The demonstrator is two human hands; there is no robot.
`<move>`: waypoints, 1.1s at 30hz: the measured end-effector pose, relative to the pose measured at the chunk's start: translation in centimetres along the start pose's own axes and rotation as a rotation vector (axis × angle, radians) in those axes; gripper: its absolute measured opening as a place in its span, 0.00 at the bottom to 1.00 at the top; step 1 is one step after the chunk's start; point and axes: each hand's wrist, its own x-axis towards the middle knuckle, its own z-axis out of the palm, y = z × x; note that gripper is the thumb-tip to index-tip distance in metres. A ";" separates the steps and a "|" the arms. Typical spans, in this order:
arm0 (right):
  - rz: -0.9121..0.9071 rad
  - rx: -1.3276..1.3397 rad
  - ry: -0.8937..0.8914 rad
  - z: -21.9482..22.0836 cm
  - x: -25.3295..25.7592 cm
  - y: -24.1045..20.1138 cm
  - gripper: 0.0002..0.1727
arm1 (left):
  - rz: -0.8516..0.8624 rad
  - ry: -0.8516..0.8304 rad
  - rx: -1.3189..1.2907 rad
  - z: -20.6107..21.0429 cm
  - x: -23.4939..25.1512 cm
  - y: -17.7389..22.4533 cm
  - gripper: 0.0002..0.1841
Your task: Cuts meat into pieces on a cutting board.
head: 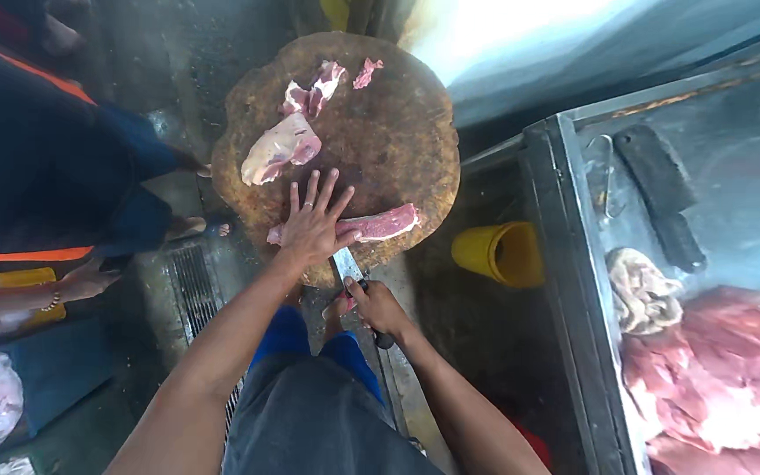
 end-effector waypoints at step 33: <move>0.196 -0.277 0.169 10.1 -5.7 -3.0 0.43 | 0.315 0.028 0.018 -1.4 1.8 0.0 0.26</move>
